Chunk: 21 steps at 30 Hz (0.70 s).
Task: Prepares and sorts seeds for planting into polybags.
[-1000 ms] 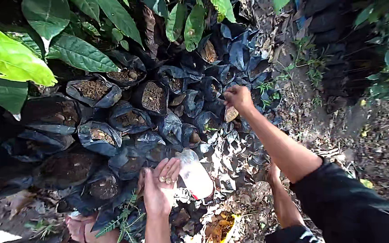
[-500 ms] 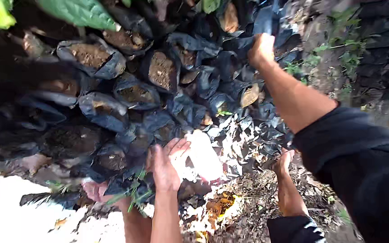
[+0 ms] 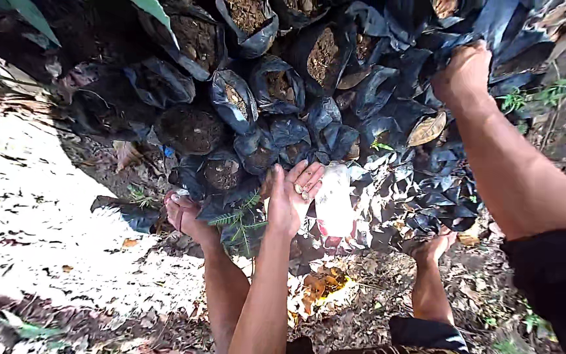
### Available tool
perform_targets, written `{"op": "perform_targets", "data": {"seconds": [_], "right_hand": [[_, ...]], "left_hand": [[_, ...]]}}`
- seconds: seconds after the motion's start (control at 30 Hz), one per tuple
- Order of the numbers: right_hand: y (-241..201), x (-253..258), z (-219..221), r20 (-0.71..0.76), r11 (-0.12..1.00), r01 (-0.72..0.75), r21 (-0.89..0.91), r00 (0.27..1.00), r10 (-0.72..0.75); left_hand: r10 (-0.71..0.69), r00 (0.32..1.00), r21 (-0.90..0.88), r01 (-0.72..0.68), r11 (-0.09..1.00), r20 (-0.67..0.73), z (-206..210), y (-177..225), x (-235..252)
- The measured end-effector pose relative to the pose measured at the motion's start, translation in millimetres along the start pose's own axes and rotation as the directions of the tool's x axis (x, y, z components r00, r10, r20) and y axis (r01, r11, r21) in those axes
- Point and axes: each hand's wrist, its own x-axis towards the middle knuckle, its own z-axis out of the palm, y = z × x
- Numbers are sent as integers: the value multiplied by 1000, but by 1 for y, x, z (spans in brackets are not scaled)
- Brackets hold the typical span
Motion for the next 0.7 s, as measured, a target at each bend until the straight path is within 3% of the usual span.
{"op": "perform_targets", "data": {"seconds": [0.1, 0.2, 0.33, 0.47, 0.5, 0.57, 0.63, 0.7], "right_hand": [[-66, -120, -6, 14, 908, 292, 301, 950, -311], [-106, -226, 29, 146, 734, 341, 588, 847, -511], [-124, -261, 72, 194, 754, 294, 587, 854, -483], [-118, -254, 75, 272, 732, 133, 668, 872, -406], [-113, -250, 72, 323, 657, 12, 754, 864, -387], [-101, -239, 64, 409, 351, -271, 896, 813, -415], [-89, -227, 55, 435, 68, -458, 887, 773, -463], [-79, -218, 48, 462, -43, -542, 839, 753, -468]], "left_hand": [[6, 998, -24, -5, 1000, 58, -4, -3, -3], [33, 998, -14, -32, 999, 57, -4, -9, -3], [54, 994, 59, -60, 996, 97, -6, -12, -5], [63, 988, 79, -75, 994, 143, -9, -12, -3], [63, 987, 59, -72, 996, 146, -9, -12, -2], [64, 985, 19, -68, 998, 161, -7, -9, 0], [59, 985, -28, -55, 998, 165, -5, -8, 3], [45, 988, -40, -39, 998, 146, -2, -11, 6]]}}
